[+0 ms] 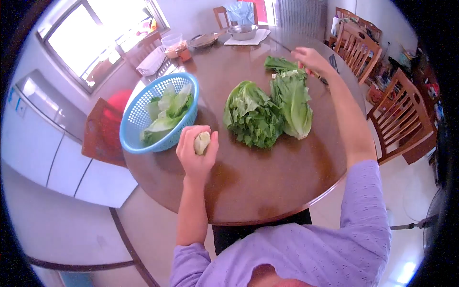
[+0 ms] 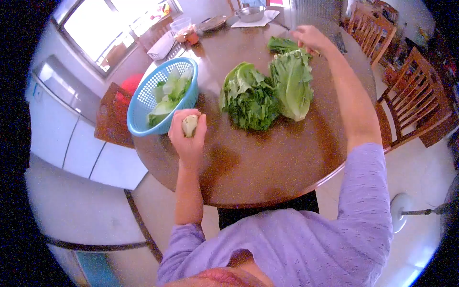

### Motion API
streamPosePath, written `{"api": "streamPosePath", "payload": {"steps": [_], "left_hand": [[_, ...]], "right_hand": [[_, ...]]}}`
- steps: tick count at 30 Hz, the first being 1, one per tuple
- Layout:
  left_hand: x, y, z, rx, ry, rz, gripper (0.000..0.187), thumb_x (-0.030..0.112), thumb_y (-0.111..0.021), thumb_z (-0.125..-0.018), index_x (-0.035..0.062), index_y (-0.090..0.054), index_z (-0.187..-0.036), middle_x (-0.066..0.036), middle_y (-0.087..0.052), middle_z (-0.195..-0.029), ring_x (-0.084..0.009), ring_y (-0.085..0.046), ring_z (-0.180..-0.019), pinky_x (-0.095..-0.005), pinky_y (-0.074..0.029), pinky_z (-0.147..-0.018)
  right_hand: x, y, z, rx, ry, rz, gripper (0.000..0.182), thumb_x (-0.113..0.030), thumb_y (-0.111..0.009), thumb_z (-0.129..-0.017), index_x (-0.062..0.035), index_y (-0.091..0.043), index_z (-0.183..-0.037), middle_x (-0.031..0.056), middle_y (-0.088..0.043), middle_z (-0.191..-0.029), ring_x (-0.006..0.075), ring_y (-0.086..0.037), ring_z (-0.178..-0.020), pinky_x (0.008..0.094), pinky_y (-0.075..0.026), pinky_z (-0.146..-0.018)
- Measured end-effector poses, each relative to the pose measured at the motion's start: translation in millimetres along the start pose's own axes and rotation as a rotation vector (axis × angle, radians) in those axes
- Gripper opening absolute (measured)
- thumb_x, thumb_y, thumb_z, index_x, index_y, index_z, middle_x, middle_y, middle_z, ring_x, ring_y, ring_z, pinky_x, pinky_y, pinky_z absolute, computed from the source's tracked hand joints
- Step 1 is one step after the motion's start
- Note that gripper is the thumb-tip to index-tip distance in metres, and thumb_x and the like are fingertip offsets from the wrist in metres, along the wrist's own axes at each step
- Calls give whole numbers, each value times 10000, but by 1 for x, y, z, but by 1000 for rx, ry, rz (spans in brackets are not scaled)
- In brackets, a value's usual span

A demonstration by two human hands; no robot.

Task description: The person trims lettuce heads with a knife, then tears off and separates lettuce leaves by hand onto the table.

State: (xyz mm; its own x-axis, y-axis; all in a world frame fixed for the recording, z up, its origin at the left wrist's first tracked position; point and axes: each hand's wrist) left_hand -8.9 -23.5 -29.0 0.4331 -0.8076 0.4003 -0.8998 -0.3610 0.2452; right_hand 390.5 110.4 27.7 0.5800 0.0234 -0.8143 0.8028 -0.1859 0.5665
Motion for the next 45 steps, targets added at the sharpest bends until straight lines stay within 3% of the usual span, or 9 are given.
{"api": "streamPosePath", "payload": {"steps": [6, 8, 10, 12, 16, 22, 31, 39, 45], "left_hand": [[4, 20, -6, 245, 307, 78, 142, 15, -701, -793, 25, -591, -883, -51, -622, -825, -147, -593, -747, -282, -480, -681], [2, 26, -10, 409, 377, 279, 124, 39, -669, -830, 18, -584, -917, -61, -621, -834, -149, -594, -753, -278, -481, -694], [-4, 33, -13, 532, 394, 438, 120, 64, -635, -865, 9, -574, -952, -74, -619, -841, -156, -596, -756, -279, -483, -708], [-11, 41, -14, 616, 364, 556, 132, 89, -599, -898, -1, -562, -987, -91, -615, -846, -169, -598, -754, -287, -485, -721], [-12, 51, -15, 698, 399, 682, 156, 123, -587, -921, -7, -558, -1002, -89, -608, -857, -177, -594, -750, -296, -490, -717], [-8, 36, -12, 537, 554, 690, 186, 150, -600, -922, 0, -574, -1028, -76, -607, -851, -147, -589, -745, -280, -492, -694], [-12, 27, -12, 264, 677, 1414, 492, 401, -367, -980, -38, -505, -1155, -131, -583, -962, -257, -571, -878, -375, -474, -823], [6, 10, -68, 108, 552, 1280, 320, 239, -451, -997, 2, -531, -1196, -57, -611, -1021, -131, -583, -932, -282, -457, -843], [15, 1, -78, 38, 432, 1336, 440, 155, -599, -919, -4, -455, -1303, -72, -563, -1210, -159, -534, -1125, -302, -393, -986]], "right_hand": [[-90, -19, 107, -17, 424, -67, 526, -311, -504, -976, -75, -380, -1429, -24, -556, -811, 11, -409, -488, 169, -335, -415], [-104, -40, 156, -162, 488, -29, 513, -286, -567, -943, -77, -424, -1389, 69, -603, -788, 112, -562, -635, 271, -471, -533], [-90, -72, 188, -308, 672, 108, 562, -151, -562, -924, -94, -357, -1444, 26, -554, -793, 106, -521, -617, 255, -440, -557], [-89, -99, 217, -446, 599, 238, 605, -98, -601, -879, -58, -355, -1431, 101, -572, -799, 237, -580, -694, 337, -477, -651], [-49, -155, 242, -369, 728, 347, 629, -100, -654, -822, -30, -389, -1388, 149, -593, -869, 338, -588, -737, 391, -503, -692], [-47, -176, 240, -234, 857, 523, 651, -121, -686, -775, -31, -421, -1363, 113, -563, -863, 286, -590, -795, 376, -512, -677], [-53, -173, 227, -188, 986, 578, 614, -162, -688, -780, -20, -444, -1325, 127, -559, -882, 291, -588, -813, 363, -520, -702], [-180, -130, 180, 68, 942, 110, 507, -118, -690, -820, -77, -484, -1281, 142, -609, -962, 297, -631, -823, 362, -529, -677], [-203, -144, 154, 85, 809, -131, 406, -94, -694, -824, -89, -586, -1216, 38, -626, -938, 124, -591, -811, 257, -483, -677]]}}
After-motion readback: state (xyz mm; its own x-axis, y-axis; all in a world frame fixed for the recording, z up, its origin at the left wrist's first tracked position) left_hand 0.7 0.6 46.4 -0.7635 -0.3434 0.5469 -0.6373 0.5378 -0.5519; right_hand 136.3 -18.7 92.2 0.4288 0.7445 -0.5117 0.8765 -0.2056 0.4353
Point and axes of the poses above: each hand's wrist, its own z-axis away from the middle knuckle, its own y-axis out of the back of the hand, x = y × z
